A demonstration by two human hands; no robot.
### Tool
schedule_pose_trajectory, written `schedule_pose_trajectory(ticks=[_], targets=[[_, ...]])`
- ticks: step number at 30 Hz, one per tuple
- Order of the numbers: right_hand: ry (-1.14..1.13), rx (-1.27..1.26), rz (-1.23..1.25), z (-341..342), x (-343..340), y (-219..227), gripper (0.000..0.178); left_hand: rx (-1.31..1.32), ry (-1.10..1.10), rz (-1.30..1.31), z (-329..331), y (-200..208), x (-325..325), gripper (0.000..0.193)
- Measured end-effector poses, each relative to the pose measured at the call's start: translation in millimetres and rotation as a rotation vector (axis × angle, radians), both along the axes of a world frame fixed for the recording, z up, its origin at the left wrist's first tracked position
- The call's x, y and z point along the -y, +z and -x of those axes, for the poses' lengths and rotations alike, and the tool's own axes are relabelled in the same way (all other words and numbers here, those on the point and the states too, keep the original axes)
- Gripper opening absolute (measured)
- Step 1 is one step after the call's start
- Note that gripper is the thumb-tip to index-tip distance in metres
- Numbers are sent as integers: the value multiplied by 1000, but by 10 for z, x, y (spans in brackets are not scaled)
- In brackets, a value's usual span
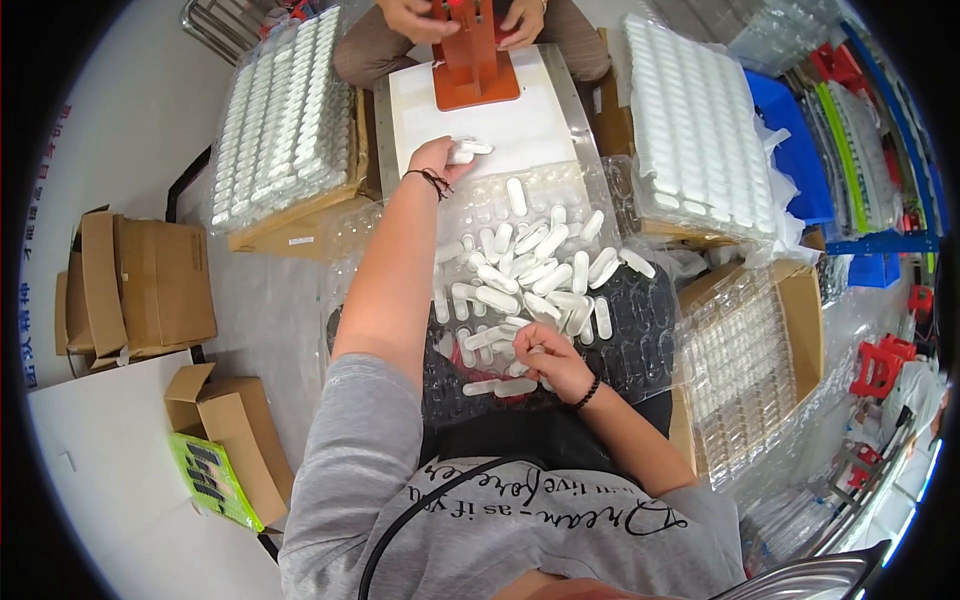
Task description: Assembling or sorting small white plastic components into plastic trays for manufacturing.
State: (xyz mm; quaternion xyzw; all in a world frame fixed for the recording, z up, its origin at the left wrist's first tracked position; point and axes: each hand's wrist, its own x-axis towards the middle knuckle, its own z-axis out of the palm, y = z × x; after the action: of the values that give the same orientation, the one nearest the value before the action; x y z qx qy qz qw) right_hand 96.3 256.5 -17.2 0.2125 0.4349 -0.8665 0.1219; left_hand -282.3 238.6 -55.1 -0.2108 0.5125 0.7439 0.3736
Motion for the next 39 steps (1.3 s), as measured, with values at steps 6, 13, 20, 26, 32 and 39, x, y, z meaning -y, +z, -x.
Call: schedule_pose_trajectory(ticks=[6,13,20,26,32,39], targets=[[7,4,33,19,-36,8,11,-133,-32,119,28,51,173,39],[-58,-130,92,11,4,8,30,-1114,-510,747,-509,75,1006,22],[-106,-152,90,-65,200,57,29,-1402,-767,722,-1478,29,1557,26],[-244,-87,264,-327,425,-35,23,-1265,-726,805,-1823,138,1727,28],[-268,-70,291,-483,604,23,17,-1260,-754,760,-2056,159,1990,27],[-277,-46,90,-321,626,404,18,-1415,-568,727,-2370,517,2091,27]])
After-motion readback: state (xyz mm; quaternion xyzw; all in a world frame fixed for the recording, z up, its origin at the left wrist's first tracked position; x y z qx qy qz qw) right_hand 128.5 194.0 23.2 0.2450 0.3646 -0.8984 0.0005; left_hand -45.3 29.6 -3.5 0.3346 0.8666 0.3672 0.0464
